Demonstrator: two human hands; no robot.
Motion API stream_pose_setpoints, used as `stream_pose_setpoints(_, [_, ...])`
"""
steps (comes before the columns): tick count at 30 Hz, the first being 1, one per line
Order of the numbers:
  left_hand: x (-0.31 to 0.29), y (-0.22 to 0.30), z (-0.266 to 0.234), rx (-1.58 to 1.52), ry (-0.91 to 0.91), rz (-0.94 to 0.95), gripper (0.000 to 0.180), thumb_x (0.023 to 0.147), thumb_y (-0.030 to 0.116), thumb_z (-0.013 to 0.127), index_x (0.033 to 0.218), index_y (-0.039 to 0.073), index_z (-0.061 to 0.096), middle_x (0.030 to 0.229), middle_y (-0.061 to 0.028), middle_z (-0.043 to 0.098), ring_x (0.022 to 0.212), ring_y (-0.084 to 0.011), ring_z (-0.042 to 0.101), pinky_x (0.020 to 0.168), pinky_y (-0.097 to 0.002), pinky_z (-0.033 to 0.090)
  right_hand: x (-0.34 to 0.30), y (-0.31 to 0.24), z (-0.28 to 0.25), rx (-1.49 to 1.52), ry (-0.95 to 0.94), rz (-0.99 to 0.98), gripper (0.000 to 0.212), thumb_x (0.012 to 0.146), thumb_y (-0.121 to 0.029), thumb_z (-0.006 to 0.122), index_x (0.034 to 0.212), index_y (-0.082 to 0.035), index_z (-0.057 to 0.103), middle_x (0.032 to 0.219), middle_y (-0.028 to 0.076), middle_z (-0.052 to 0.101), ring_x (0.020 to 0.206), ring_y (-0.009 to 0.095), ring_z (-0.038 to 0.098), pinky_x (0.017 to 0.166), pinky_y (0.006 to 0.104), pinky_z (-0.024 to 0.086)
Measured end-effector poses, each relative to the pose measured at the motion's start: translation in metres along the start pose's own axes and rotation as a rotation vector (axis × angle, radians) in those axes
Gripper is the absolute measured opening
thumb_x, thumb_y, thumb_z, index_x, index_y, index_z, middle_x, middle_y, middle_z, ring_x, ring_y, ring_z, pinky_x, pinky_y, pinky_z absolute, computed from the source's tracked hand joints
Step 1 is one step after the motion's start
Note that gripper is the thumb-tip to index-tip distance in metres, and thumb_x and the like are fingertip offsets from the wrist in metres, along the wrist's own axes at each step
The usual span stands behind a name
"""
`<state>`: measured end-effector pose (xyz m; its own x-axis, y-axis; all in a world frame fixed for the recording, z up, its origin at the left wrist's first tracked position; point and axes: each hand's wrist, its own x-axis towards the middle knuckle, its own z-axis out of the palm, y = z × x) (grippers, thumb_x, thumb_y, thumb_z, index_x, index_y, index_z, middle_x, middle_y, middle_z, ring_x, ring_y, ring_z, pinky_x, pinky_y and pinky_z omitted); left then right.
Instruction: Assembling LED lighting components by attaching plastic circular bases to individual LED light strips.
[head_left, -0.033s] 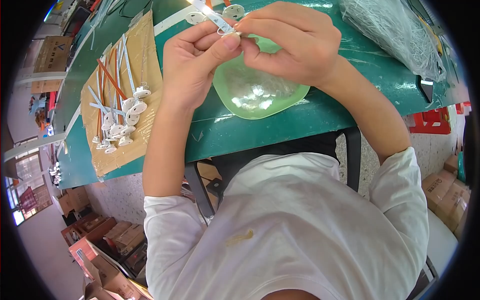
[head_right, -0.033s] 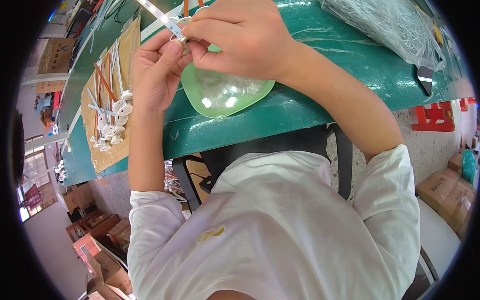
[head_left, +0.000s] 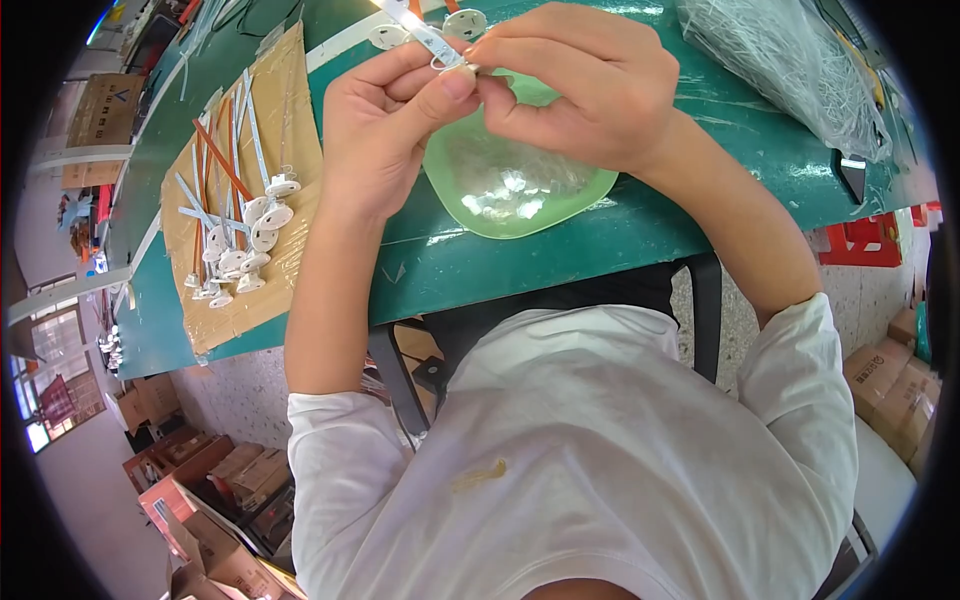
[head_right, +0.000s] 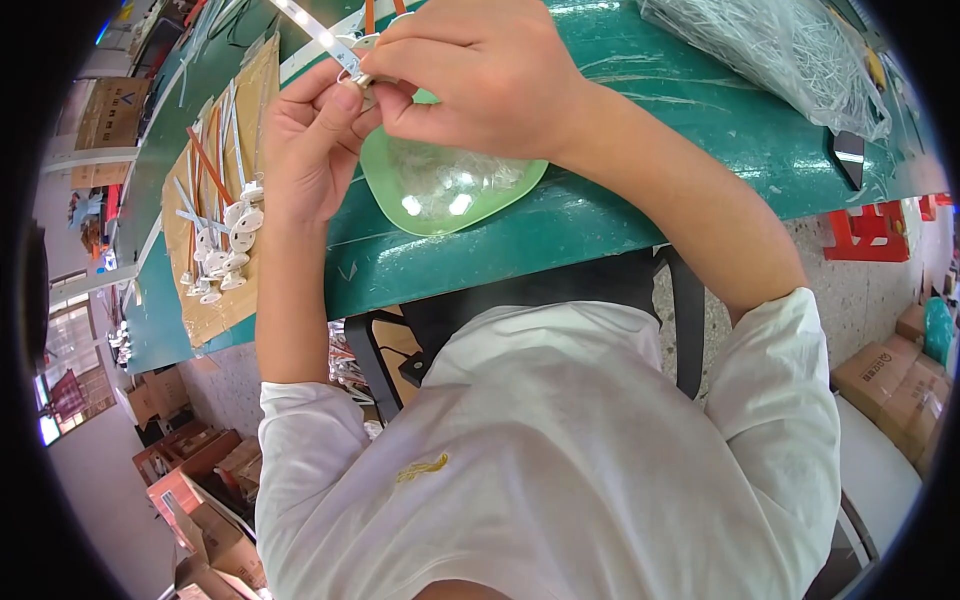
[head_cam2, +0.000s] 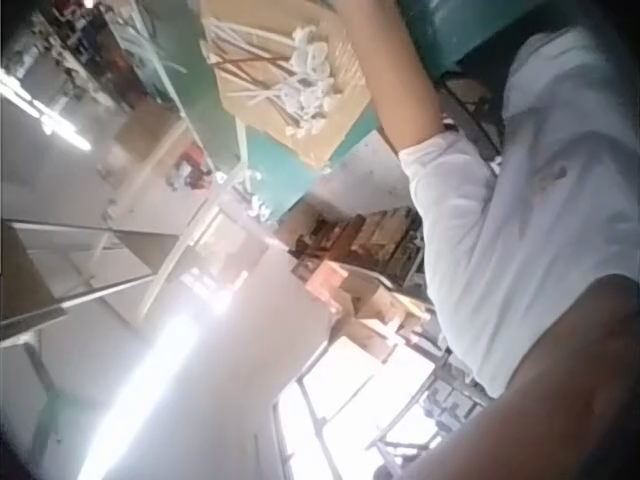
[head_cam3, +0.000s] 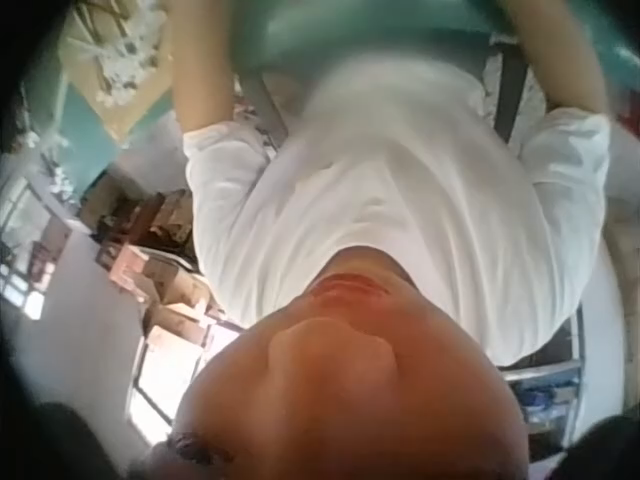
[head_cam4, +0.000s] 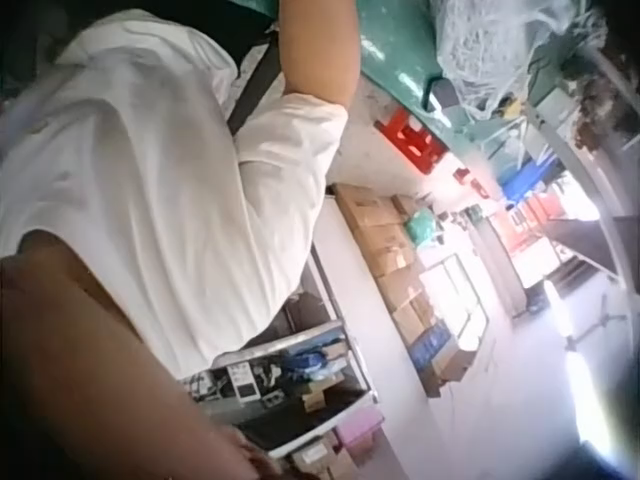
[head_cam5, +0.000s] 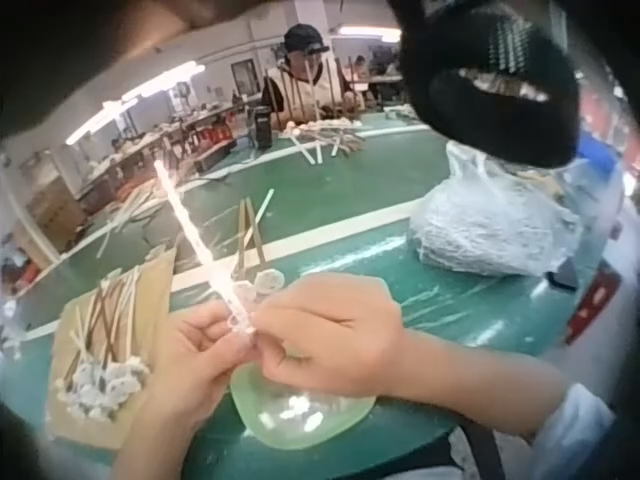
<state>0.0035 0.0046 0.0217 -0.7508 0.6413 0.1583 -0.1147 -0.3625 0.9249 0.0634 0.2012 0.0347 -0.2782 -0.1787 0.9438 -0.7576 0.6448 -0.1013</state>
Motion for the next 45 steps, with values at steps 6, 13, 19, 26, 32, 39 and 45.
stream_pose_setpoints(6, [0.004,0.003,-0.011,-0.126,-0.020,-0.077,0.036,0.092,0.004,0.073,0.123,-0.011,0.064,0.109,-0.0170,0.073,0.095,-0.0204,0.073,0.088,-0.0315,0.062,-0.005,0.007,-0.001,0.230,0.008,0.106,0.022,0.074,0.000,0.079,0.095,-0.001,0.073,0.088,0.013,0.071,0.073,0.028,0.070,0.064,0.0348,0.057])
stream_pose_setpoints(13, [0.003,0.005,-0.007,0.136,-0.042,0.028,0.038,0.094,0.003,0.069,0.130,-0.008,0.060,0.116,-0.0165,0.071,0.105,-0.0237,0.071,0.095,-0.0352,0.059,-0.010,0.017,0.008,0.190,0.032,0.051,0.023,0.077,0.000,0.078,0.099,-0.001,0.072,0.093,0.014,0.071,0.078,0.030,0.071,0.067,0.0363,0.058])
stream_pose_setpoints(19, [0.046,-0.031,-0.055,0.128,-0.268,0.421,0.052,0.096,-0.001,0.062,0.145,-0.004,0.044,0.127,-0.0165,0.066,0.115,-0.0244,0.066,0.101,-0.0350,0.052,-0.017,0.006,0.011,-0.133,-0.150,0.342,0.021,0.085,-0.008,0.072,0.104,-0.002,0.073,0.091,0.017,0.070,0.074,0.029,0.068,0.069,0.0340,0.055])
stream_pose_setpoints(26, [0.031,-0.009,-0.037,0.094,-0.344,0.388,0.071,0.091,-0.010,0.062,0.155,0.001,0.033,0.128,-0.0135,0.065,0.116,-0.0193,0.063,0.102,-0.0316,0.049,-0.030,-0.001,0.007,-0.006,-0.757,0.363,0.022,0.081,-0.008,0.072,0.102,-0.001,0.069,0.093,0.014,0.067,0.091,0.036,0.066,0.085,0.0431,0.054])
stream_pose_setpoints(32, [0.010,0.010,-0.024,0.384,0.045,0.081,0.073,0.093,-0.009,0.062,0.157,0.002,0.029,0.128,-0.0158,0.066,0.116,-0.0212,0.064,0.101,-0.0330,0.050,-0.022,0.000,0.009,0.084,-0.948,0.415,0.012,0.083,-0.005,0.068,0.093,0.000,0.067,0.086,0.016,0.064,0.085,0.036,0.066,0.078,0.0441,0.053])
stream_pose_setpoints(39, [0.015,0.016,-0.025,0.423,0.063,0.110,0.032,0.104,0.009,0.055,0.132,-0.006,0.059,0.122,-0.0193,0.069,0.107,-0.0277,0.071,0.094,-0.0349,0.057,-0.019,0.003,0.004,0.167,-0.973,0.436,0.007,0.083,-0.005,0.066,0.086,0.001,0.066,0.086,0.016,0.066,0.084,0.036,0.065,0.077,0.0439,0.052])
stream_pose_setpoints(45, [0.019,0.011,-0.026,0.376,0.064,0.128,0.027,0.104,0.011,0.057,0.126,-0.003,0.065,0.115,-0.0154,0.072,0.102,-0.0239,0.071,0.089,-0.0308,0.057,-0.016,0.012,-0.010,0.334,-0.999,0.424,0.009,0.081,-0.003,0.065,0.089,0.002,0.067,0.084,0.016,0.067,0.082,0.034,0.066,0.077,0.0407,0.052])
